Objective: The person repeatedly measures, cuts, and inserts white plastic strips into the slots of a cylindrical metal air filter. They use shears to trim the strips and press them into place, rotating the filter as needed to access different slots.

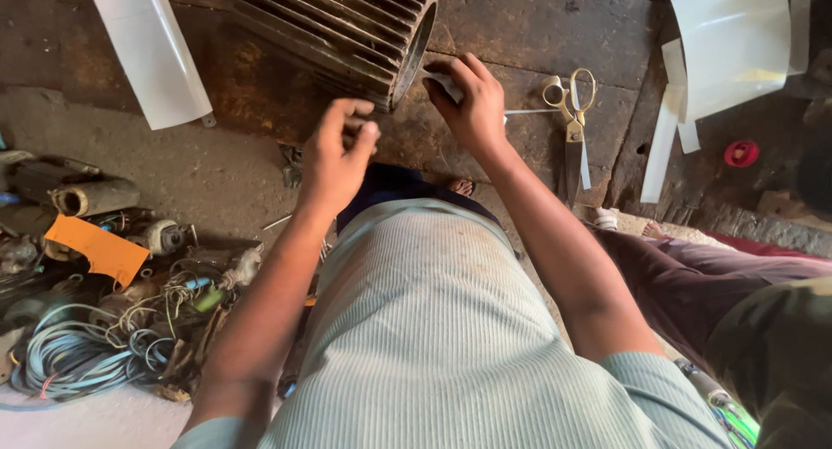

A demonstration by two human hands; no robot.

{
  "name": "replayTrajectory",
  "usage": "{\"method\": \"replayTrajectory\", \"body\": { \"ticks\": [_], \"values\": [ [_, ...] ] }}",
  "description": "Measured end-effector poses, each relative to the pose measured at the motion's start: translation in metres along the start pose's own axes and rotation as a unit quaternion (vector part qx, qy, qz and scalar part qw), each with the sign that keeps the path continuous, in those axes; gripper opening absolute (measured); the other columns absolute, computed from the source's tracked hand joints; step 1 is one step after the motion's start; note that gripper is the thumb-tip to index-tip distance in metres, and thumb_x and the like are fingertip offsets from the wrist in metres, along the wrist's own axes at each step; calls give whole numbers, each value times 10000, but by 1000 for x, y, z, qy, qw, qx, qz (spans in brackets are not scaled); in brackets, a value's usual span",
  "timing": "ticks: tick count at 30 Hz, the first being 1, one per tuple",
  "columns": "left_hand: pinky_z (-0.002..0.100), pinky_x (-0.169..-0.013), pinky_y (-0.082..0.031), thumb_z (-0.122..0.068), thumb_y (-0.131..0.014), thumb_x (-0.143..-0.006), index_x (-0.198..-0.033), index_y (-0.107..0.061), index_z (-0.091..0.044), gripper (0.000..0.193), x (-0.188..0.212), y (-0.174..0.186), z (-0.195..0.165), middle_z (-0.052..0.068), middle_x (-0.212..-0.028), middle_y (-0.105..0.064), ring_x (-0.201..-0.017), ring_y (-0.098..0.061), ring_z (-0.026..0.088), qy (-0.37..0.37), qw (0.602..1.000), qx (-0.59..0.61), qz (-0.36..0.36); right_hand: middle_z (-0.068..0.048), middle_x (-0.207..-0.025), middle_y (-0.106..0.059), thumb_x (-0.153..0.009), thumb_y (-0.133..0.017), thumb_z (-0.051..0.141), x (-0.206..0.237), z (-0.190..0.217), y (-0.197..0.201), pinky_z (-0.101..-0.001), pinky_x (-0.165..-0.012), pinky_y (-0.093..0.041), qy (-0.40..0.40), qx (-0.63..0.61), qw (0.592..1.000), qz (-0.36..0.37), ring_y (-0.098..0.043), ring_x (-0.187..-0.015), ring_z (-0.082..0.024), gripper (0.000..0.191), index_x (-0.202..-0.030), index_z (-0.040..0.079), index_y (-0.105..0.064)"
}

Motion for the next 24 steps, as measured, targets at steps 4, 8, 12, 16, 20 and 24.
{"method": "replayTrajectory", "body": {
  "ticks": [4,8,12,16,20,24],
  "values": [
    [276,-688,-557,-140,-660,-1018,-1195,-633,-59,197,13,19,10,22,-934,-702,-772,-691,116,33,999,-41,-15,-124,-1002,-674,-928,-781,112,-21,-21,-35,-412,-747,-554,-21,-42,999,-7,-683,-876,-346,179,-1096,83,-727],
    [279,-701,-568,-139,-654,-1018,-1200,-635,-56,201,18,25,22,31,-967,-697,-785,-695,116,50,998,-35,-28,-137,-995,-676,-905,-754,73,-21,-31,-55,-425,-788,-559,-15,-67,997,-43,-682,-910,-368,174,-1074,80,-712],
    [288,-712,-572,-143,-649,-1019,-1201,-638,-58,201,17,27,30,38,-997,-694,-794,-698,118,60,997,-29,-32,-157,-994,-664,-863,-758,52,-23,-37,-57,-436,-781,-548,-25,-57,998,-30,-663,-915,-390,223,-1077,56,-697],
    [284,-715,-573,-170,-654,-1019,-1206,-637,-66,215,12,25,27,25,-993,-708,-806,-707,114,64,996,-53,-19,-147,-1007,-672,-879,-756,51,-25,-35,-53,-430,-794,-553,-20,-83,996,-12,-677,-932,-378,216,-1089,66,-705],
    [285,-707,-569,-188,-659,-1017,-1214,-637,-69,231,8,25,21,24,-973,-713,-798,-705,118,56,996,-63,-17,-151,-1032,-668,-897,-727,30,-17,-33,-54,-423,-818,-563,-38,-104,993,-38,-677,-948,-377,221,-1114,58,-699],
    [283,-706,-568,-200,-658,-1015,-1200,-647,-75,224,8,25,20,17,-953,-720,-792,-714,113,56,995,-77,-17,-162,-1034,-695,-883,-765,36,-22,-38,-66,-418,-818,-565,-26,-66,997,-33,-693,-947,-379,226,-1096,54,-694]
  ]
}}
Point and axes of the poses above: each hand's wrist, its own x-axis away from the middle knuckle, its own y-axis out of the back of the hand, z = x × y, the point moved 2 cm from there along -x, towards the middle knuckle
